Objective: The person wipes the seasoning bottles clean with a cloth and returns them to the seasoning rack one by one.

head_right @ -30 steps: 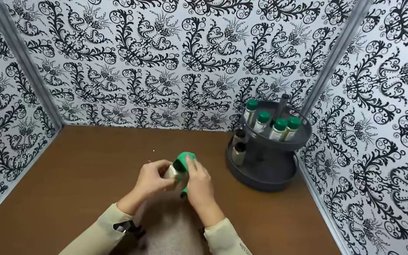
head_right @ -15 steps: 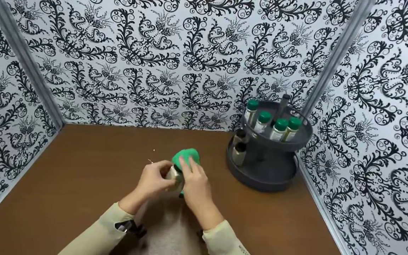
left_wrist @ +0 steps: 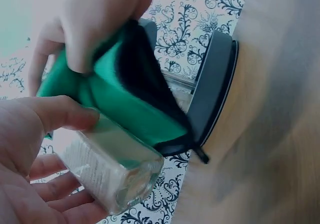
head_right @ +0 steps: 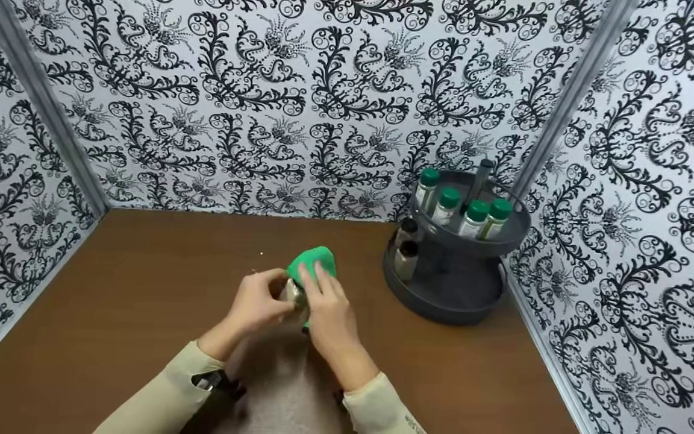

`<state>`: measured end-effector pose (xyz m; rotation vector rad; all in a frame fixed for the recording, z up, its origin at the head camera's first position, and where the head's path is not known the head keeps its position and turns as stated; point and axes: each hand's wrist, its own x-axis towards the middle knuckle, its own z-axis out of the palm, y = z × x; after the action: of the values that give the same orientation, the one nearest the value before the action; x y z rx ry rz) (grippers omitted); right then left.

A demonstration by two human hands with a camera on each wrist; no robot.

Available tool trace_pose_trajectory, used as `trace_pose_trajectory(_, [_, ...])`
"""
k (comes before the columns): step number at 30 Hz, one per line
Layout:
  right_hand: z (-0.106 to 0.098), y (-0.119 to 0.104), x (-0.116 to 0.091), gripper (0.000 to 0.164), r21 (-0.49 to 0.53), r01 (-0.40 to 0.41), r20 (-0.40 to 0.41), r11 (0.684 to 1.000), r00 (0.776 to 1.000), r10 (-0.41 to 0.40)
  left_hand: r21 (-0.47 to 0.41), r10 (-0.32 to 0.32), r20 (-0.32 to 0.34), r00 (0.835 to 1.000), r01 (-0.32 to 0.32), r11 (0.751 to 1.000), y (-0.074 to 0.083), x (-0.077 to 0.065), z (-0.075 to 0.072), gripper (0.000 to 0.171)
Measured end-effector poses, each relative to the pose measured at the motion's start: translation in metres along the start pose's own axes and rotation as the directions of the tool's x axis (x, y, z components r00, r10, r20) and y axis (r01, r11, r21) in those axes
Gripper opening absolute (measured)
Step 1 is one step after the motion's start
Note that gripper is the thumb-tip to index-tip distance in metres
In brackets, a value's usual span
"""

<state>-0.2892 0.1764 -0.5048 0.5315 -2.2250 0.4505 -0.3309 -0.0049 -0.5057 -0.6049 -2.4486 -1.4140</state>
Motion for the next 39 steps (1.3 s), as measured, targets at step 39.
trace_pose_trajectory(39, [0.014,0.010,-0.002,0.064,0.384,-0.462,0.361,0.800,0.872,0.330,-0.477,-0.010,-0.039,0.999,-0.009,0.879,-0.009,0.006,0.003,0.045])
